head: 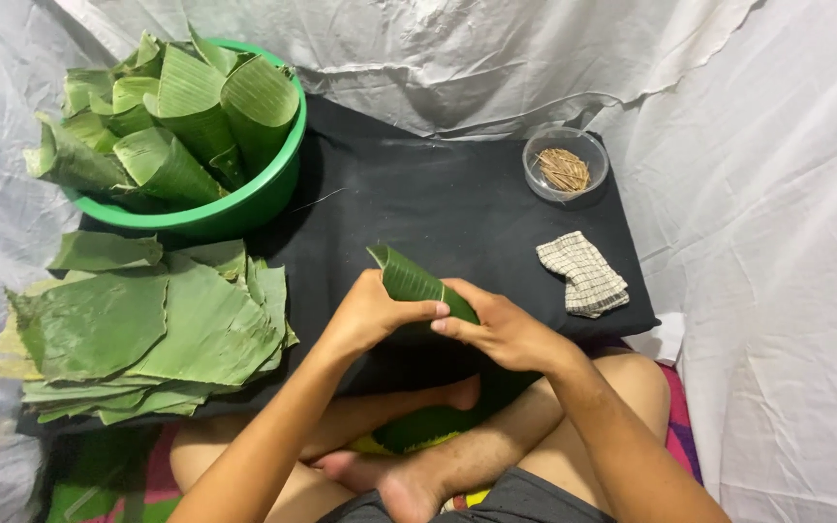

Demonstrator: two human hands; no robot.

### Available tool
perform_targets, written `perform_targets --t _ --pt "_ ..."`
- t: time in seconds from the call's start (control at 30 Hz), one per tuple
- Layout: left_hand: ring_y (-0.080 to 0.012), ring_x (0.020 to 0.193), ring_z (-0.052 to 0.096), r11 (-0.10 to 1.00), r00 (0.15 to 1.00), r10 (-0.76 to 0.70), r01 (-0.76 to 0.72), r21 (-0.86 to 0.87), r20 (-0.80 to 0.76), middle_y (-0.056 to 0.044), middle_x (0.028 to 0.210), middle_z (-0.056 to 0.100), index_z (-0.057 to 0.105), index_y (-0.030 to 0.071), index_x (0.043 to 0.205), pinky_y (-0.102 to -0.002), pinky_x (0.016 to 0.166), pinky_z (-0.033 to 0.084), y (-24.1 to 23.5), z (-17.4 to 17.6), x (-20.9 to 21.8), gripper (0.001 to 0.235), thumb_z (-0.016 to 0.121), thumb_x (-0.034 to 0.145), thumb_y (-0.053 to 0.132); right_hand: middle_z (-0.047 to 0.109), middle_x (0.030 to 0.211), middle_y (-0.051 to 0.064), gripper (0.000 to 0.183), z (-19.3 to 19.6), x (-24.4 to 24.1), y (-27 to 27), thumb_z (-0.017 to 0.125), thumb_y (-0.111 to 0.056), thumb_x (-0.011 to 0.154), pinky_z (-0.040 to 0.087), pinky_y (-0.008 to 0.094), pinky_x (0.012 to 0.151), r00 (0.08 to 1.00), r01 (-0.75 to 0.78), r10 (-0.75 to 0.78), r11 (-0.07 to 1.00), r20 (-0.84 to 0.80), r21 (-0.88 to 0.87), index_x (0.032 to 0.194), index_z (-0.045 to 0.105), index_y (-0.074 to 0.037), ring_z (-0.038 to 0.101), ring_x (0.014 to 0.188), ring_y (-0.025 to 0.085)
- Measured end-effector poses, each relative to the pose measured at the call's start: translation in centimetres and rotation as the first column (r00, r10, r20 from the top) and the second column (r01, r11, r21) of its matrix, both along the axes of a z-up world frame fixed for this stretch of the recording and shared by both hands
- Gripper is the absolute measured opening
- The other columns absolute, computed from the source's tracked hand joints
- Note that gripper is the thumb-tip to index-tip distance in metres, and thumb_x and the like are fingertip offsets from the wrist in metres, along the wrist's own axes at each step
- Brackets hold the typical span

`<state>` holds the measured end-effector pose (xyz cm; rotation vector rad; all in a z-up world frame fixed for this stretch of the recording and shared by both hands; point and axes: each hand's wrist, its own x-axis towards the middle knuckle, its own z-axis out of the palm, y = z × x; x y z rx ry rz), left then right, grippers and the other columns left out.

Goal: Cleaning a banana leaf with a cloth and folding it into a cone shape.

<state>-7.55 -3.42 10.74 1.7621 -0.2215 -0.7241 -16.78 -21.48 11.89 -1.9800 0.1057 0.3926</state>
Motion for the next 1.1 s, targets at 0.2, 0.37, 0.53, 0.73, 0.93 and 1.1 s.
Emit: perform_targets --t 0.2,0.37,0.53,0.73,0.93,1.1 --pt "-0.0189 0.064 0.069 0.998 1.000 0.005 -0.004 0.056 -0.011 -0.014 0.071 0.076 0.079 -0.001 0.082 -0.030 0.059 0.054 -1.5 -2.0 -0.5 0.037 0.097 0.056 0.017 0.072 0.101 0.024 0.057 -0.9 -0.7 -0.6 0.073 -0.039 0.090 0.054 0.047 0.075 1.000 -0.003 0.002 1.000 -0.014 -0.006 0.142 0.059 -0.021 0.069 0.089 0.035" --pt "-0.0189 0.063 0.069 0.998 0.998 0.056 -0.055 0.039 -0.022 -0.012 0.069 0.075 0.079 -0.001 0.081 -0.029 0.057 0.054 -2.4 -2.8 0.0 0.037 0.098 0.055 0.016 0.074 0.098 0.017 0.051 -2.3 -1.1 -2.2 0.074 -0.042 0.089 0.055 0.041 0.073 0.994 0.106 -0.106 0.994 0.010 -0.024 0.136 0.066 -0.026 0.070 0.088 0.028" --pt "-0.0243 0.062 0.074 0.992 0.990 0.119 -0.122 -0.027 -0.079 -0.015 0.072 0.077 0.079 -0.003 0.083 -0.032 0.055 0.058 -4.2 -2.1 1.3 0.038 0.099 0.055 0.012 0.077 0.073 0.018 0.036 -4.6 -1.5 -5.1 0.073 -0.020 0.090 0.053 0.024 0.039 0.917 0.363 -0.394 0.884 0.053 0.293 0.124 0.074 -0.008 0.059 0.043 0.014" --pt "-0.0286 0.063 0.074 0.990 0.990 0.111 -0.118 -0.076 -0.087 -0.020 0.074 0.075 0.076 -0.008 0.088 -0.037 0.056 0.059 -7.7 -3.1 3.5 0.045 0.100 0.055 0.011 0.080 0.087 0.024 0.030 -6.2 -1.6 -8.9 0.077 -0.011 0.088 0.061 0.031 0.045 0.816 0.492 -0.566 0.786 0.115 0.376 0.115 0.077 0.000 0.067 0.050 0.018" --pt "-0.0275 0.063 0.075 0.989 0.995 0.089 -0.093 -0.115 -0.045 -0.019 0.073 0.075 0.077 -0.006 0.086 -0.037 0.055 0.060 -12.8 -4.4 6.5 0.041 0.099 0.055 0.010 0.077 0.072 0.022 0.022 -5.9 -0.9 -12.7 0.078 -0.003 0.084 0.061 0.030 0.044 0.688 0.615 -0.707 0.688 0.164 0.385 0.105 0.079 0.003 0.069 0.046 0.021" --pt "-0.0259 0.063 0.074 0.989 0.998 0.062 -0.063 -0.137 -0.013 -0.019 0.073 0.075 0.077 -0.006 0.086 -0.035 0.053 0.060 -16.3 -5.4 8.7 0.040 0.098 0.056 0.009 0.079 0.086 0.020 0.022 -7.9 0.3 -16.6 0.079 -0.004 0.085 0.064 0.030 0.050 0.631 0.679 -0.765 0.626 0.131 0.384 0.105 0.077 0.004 0.071 0.054 0.018"
